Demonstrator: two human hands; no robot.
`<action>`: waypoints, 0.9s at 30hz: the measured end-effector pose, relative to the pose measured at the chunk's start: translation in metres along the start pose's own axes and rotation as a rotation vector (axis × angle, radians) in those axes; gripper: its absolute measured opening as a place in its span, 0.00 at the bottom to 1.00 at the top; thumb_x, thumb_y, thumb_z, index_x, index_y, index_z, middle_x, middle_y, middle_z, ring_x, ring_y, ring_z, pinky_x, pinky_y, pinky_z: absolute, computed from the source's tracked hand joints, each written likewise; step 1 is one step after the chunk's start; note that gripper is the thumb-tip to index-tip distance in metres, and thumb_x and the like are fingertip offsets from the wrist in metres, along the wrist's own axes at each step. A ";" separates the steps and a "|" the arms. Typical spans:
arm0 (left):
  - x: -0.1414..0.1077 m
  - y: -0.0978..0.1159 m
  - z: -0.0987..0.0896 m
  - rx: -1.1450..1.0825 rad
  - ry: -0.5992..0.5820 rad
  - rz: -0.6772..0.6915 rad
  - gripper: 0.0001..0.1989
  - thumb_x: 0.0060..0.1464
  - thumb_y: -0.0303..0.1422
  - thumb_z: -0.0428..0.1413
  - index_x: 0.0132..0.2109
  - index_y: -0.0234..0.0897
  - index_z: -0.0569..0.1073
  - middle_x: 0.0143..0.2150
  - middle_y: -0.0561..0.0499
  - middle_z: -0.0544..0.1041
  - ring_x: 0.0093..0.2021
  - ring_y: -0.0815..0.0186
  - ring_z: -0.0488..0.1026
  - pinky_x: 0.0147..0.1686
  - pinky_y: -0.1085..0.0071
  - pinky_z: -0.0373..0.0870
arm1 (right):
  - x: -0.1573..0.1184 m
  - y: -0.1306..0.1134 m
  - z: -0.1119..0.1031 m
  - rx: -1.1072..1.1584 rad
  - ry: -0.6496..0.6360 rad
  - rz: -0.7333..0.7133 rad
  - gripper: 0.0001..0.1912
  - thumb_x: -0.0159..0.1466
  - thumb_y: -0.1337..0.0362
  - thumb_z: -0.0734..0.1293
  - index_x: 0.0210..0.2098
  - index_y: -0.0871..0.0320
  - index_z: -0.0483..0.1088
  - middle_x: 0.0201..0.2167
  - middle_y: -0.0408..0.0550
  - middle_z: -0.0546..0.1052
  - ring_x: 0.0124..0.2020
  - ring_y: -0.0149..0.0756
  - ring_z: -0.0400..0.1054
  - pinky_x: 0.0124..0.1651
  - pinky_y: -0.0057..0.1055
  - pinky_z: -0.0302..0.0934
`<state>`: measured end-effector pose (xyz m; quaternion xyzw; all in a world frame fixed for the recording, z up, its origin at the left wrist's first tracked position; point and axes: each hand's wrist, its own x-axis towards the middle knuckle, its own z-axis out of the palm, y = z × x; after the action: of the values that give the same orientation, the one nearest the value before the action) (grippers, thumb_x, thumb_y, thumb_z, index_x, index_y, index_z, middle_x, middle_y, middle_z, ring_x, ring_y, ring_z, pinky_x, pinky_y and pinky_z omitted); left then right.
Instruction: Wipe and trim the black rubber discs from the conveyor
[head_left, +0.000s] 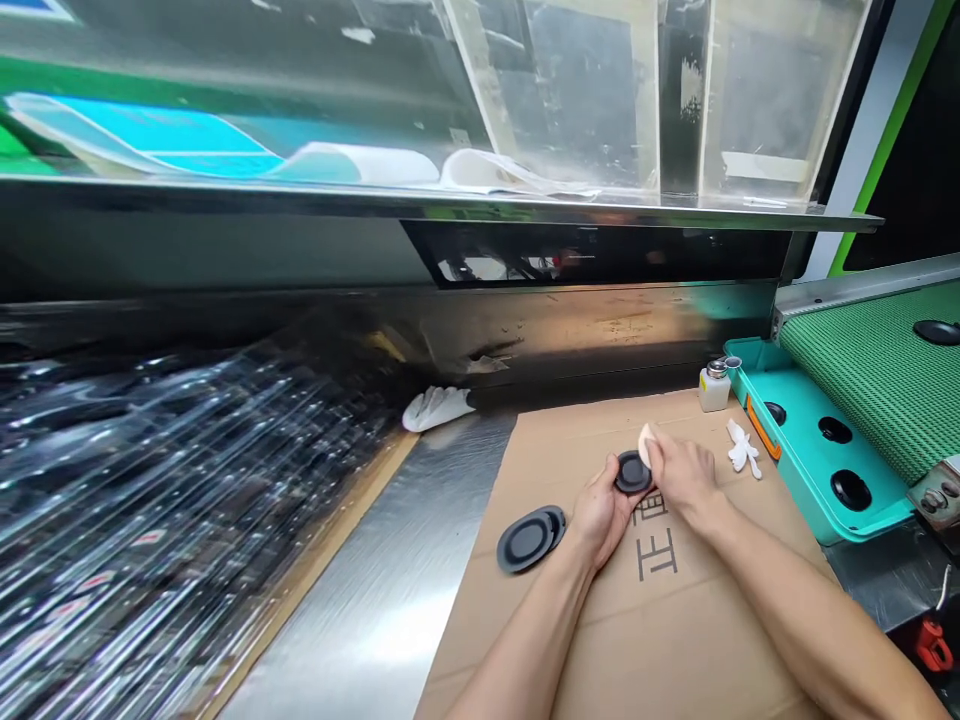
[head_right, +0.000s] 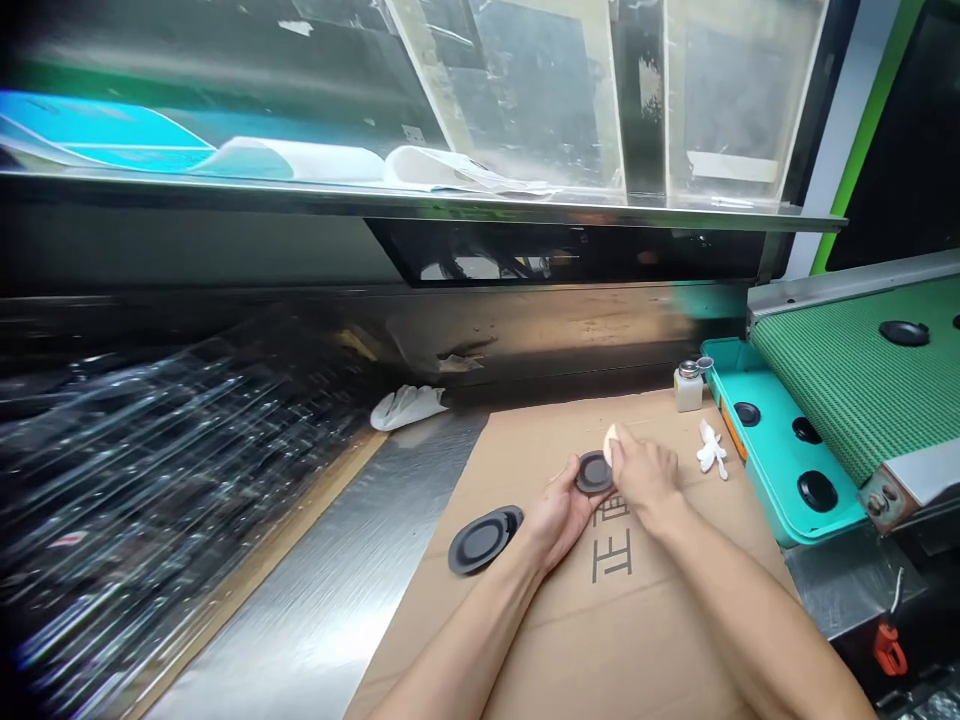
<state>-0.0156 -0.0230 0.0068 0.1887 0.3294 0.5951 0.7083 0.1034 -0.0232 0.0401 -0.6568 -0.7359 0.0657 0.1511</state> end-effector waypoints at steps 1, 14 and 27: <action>0.000 0.000 0.000 0.006 0.007 0.008 0.14 0.67 0.31 0.48 0.42 0.28 0.76 0.46 0.36 0.80 0.53 0.55 0.76 0.56 0.54 0.73 | 0.000 0.001 0.000 0.003 0.004 0.001 0.23 0.73 0.53 0.52 0.64 0.44 0.63 0.40 0.50 0.81 0.39 0.42 0.75 0.41 0.33 0.61; 0.000 0.006 -0.001 -0.135 0.051 0.013 0.17 0.68 0.31 0.43 0.46 0.29 0.76 0.49 0.36 0.79 0.52 0.57 0.77 0.55 0.55 0.74 | -0.001 0.016 0.006 0.184 0.081 0.002 0.23 0.72 0.53 0.54 0.63 0.45 0.66 0.45 0.47 0.81 0.44 0.41 0.75 0.46 0.32 0.64; -0.002 0.009 0.002 -0.159 0.041 -0.106 0.20 0.69 0.34 0.42 0.52 0.27 0.74 0.52 0.35 0.79 0.55 0.56 0.76 0.57 0.57 0.73 | -0.005 -0.007 0.011 0.034 -0.025 -0.035 0.24 0.73 0.52 0.53 0.66 0.43 0.61 0.44 0.48 0.81 0.40 0.43 0.76 0.42 0.34 0.65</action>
<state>-0.0209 -0.0230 0.0142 0.1021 0.3052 0.5848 0.7446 0.0937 -0.0279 0.0307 -0.6401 -0.7479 0.0841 0.1542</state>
